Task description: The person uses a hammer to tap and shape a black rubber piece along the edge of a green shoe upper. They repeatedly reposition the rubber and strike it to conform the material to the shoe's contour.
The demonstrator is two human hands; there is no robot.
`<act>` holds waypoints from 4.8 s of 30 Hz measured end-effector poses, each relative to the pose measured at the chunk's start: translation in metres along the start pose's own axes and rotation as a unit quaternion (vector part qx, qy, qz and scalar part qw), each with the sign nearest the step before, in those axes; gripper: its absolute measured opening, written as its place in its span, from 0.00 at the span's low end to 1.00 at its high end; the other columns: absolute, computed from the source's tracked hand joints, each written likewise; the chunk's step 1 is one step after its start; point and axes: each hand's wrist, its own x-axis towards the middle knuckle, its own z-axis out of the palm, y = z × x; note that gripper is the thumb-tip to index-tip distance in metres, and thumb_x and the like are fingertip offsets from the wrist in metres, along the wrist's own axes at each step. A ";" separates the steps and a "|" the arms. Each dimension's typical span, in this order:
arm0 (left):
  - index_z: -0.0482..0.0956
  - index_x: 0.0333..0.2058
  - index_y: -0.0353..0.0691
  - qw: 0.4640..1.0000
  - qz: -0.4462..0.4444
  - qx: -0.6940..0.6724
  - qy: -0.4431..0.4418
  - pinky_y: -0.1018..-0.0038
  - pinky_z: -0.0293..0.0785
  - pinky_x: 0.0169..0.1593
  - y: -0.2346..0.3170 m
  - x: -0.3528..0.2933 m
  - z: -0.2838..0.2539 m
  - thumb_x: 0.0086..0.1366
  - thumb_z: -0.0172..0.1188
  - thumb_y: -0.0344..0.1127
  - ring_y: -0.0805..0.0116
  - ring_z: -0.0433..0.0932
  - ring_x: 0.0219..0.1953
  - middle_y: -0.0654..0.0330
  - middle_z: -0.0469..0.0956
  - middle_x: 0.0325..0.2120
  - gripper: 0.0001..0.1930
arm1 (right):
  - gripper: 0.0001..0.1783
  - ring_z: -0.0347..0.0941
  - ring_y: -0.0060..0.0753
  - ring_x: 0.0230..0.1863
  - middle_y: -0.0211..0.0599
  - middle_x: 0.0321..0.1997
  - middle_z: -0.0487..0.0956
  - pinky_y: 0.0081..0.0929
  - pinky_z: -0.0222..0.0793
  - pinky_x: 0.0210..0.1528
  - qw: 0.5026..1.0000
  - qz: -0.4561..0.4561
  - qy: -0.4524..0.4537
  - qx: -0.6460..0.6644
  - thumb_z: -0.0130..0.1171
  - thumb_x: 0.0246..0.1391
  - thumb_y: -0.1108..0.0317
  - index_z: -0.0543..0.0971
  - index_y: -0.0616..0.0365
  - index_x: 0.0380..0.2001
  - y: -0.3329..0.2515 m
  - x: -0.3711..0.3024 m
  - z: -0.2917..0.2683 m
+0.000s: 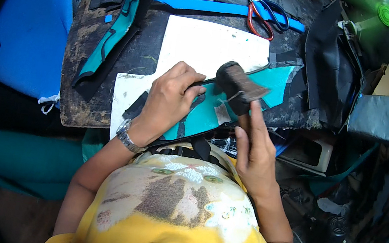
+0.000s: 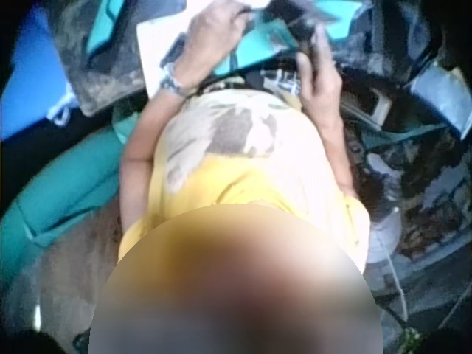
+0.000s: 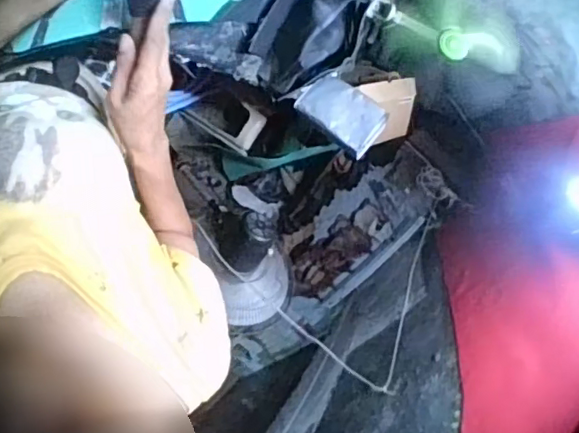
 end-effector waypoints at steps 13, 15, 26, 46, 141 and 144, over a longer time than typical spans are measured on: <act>0.82 0.39 0.33 0.991 0.079 0.104 -0.023 0.62 0.75 0.43 0.001 -0.008 -0.004 0.58 0.65 0.21 0.55 0.77 0.40 0.53 0.74 0.35 0.10 | 0.40 0.78 0.50 0.33 0.52 0.37 0.77 0.35 0.76 0.39 0.991 -0.048 -0.038 -0.119 0.59 0.60 0.82 0.61 0.56 0.74 -0.007 0.018 -0.002; 0.82 0.39 0.33 0.990 0.088 0.109 -0.031 0.62 0.75 0.43 0.001 -0.008 -0.004 0.57 0.64 0.21 0.55 0.77 0.40 0.53 0.73 0.35 0.10 | 0.39 0.79 0.50 0.33 0.52 0.38 0.77 0.35 0.77 0.39 0.993 -0.042 -0.016 -0.108 0.59 0.59 0.83 0.63 0.56 0.73 -0.008 0.018 -0.003; 0.81 0.40 0.31 0.993 0.080 0.083 -0.015 0.62 0.75 0.44 -0.002 -0.008 -0.004 0.56 0.64 0.21 0.54 0.77 0.40 0.53 0.73 0.35 0.11 | 0.38 0.79 0.47 0.31 0.51 0.38 0.79 0.37 0.77 0.35 0.984 -0.143 0.063 -0.080 0.60 0.58 0.83 0.65 0.58 0.72 0.000 0.015 0.003; 0.83 0.39 0.36 0.989 0.073 0.128 0.001 0.66 0.67 0.45 0.001 -0.024 -0.011 0.58 0.67 0.24 0.60 0.74 0.39 0.58 0.75 0.34 0.09 | 0.33 0.84 0.43 0.46 0.58 0.49 0.82 0.31 0.78 0.48 0.994 -0.093 0.046 -0.017 0.58 0.58 0.86 0.68 0.68 0.68 -0.010 0.014 -0.009; 0.80 0.39 0.42 0.987 0.061 0.146 -0.029 0.59 0.57 0.55 -0.018 -0.067 -0.064 0.59 0.69 0.36 0.58 0.70 0.52 0.61 0.73 0.43 0.11 | 0.38 0.75 0.42 0.24 0.43 0.26 0.77 0.37 0.75 0.31 0.984 -0.096 -0.084 -0.124 0.67 0.57 0.76 0.70 0.43 0.70 -0.022 0.012 0.004; 0.80 0.39 0.42 0.988 0.055 0.141 -0.031 0.60 0.58 0.55 -0.018 -0.067 -0.064 0.59 0.68 0.36 0.58 0.70 0.52 0.60 0.73 0.43 0.11 | 0.38 0.76 0.42 0.24 0.43 0.27 0.78 0.38 0.76 0.31 0.993 -0.086 -0.039 -0.069 0.67 0.58 0.74 0.69 0.40 0.70 -0.021 0.011 0.005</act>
